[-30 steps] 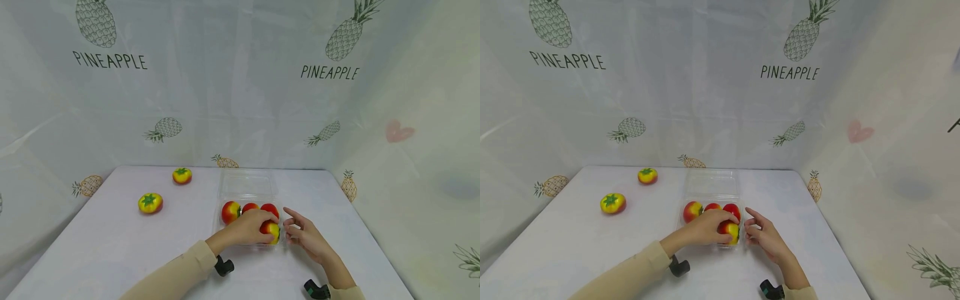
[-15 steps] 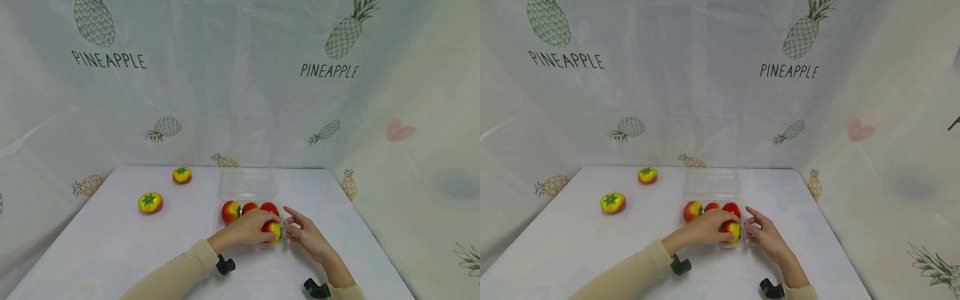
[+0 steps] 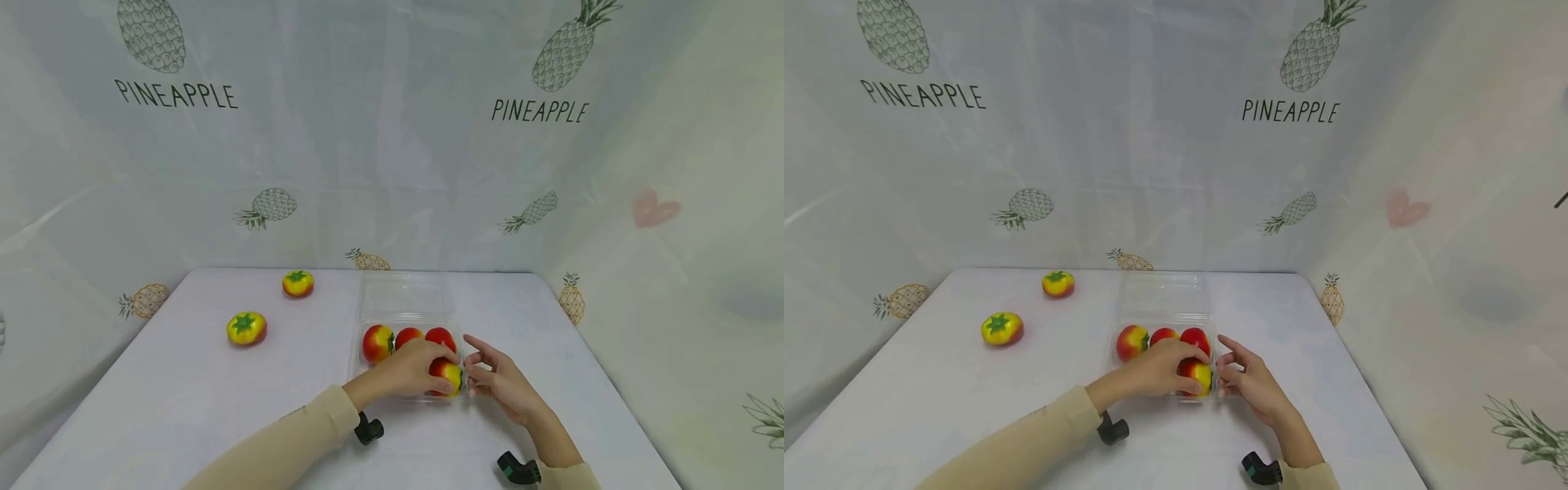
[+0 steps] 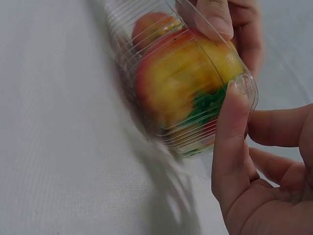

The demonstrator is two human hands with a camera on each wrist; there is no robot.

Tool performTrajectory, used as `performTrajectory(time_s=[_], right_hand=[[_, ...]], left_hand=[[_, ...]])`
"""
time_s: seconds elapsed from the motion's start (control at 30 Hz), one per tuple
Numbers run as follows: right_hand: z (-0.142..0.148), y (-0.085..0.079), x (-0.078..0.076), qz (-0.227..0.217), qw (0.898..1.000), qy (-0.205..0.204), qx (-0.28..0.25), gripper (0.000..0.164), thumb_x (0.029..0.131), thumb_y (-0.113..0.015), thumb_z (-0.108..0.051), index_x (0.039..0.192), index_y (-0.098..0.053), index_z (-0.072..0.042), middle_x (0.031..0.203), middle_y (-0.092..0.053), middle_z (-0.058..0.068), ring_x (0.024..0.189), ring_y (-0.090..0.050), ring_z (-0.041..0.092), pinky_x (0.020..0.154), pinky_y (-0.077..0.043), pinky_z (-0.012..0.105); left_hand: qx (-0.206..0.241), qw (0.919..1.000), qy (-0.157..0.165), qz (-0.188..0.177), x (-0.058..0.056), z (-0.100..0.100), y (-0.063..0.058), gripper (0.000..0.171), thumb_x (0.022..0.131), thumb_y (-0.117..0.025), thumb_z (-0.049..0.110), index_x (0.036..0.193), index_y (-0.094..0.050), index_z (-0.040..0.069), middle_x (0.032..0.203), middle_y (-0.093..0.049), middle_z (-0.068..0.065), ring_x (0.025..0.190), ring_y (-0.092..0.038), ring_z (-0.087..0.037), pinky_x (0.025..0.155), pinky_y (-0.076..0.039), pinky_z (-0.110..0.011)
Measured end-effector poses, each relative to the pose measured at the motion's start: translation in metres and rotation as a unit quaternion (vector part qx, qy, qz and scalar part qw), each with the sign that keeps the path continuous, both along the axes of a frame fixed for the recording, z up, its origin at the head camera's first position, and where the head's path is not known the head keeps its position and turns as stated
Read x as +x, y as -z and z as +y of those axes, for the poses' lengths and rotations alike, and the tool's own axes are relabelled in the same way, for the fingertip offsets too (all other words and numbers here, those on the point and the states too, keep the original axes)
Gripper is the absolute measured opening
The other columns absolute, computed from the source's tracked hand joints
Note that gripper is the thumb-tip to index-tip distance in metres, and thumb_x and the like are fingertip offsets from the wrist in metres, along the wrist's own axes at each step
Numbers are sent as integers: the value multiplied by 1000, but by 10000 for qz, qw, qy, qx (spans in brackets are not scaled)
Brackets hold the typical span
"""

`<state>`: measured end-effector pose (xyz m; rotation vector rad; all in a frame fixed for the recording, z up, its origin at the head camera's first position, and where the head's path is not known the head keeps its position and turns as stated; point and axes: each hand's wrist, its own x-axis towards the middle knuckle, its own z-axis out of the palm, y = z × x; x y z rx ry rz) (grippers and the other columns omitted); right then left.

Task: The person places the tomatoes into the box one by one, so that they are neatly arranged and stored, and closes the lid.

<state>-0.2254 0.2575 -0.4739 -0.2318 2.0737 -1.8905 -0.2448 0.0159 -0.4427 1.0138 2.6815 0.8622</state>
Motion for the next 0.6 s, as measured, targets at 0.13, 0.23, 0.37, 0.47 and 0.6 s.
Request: performTrajectory(time_s=[0.13, 0.23, 0.37, 0.47, 0.6], right_hand=[[2, 0, 0, 27, 10000, -37, 29, 71, 107, -62, -10, 168, -26, -8, 119, -49, 17, 83, -59, 18, 73, -60, 24], [2, 0, -1, 35, 10000, -15, 45, 70, 107, -62, -10, 168, -27, -8, 119, -49, 18, 83, -59, 18, 74, -60, 24], [2, -1, -1, 6, 10000, 14, 69, 70, 107, -62, -12, 168, -27, -9, 120, -49, 18, 83, -59, 18, 73, -59, 23], [2, 0, 0, -16, 9999, 45, 112, 70, 107, -63, -14, 168, -27, -10, 119, -50, 17, 83, -59, 17, 71, -58, 22], [0, 0, 0, -18, 9999, 74, 152, 70, 107, -64, -17, 168, -28, -11, 118, -51, 15, 83, -59, 17, 70, -57, 22]], left_hand=[[37, 10000, -34, -26, 0, 2, 2, 43, 91, -85, 39, 132, -74, 29, 125, -72, 17, 115, -60, -7, 103, -56, -35], [71, 9999, -89, -18, 0, 2, 3, 44, 91, -85, 39, 133, -73, 30, 127, -71, 17, 116, -60, -7, 104, -55, -36], [142, 9998, -116, 9, 3, 2, 4, 45, 91, -85, 39, 134, -73, 29, 130, -70, 17, 119, -59, -8, 107, -54, -38], [167, 9998, -70, 65, 5, 2, 4, 46, 92, -84, 39, 135, -72, 28, 134, -69, 15, 123, -59, -9, 110, -53, -40], [83, 9997, 2, 211, 5, 0, 5, 47, 93, -83, 40, 137, -70, 27, 138, -67, 14, 127, -58, -11, 111, -52, -42]])
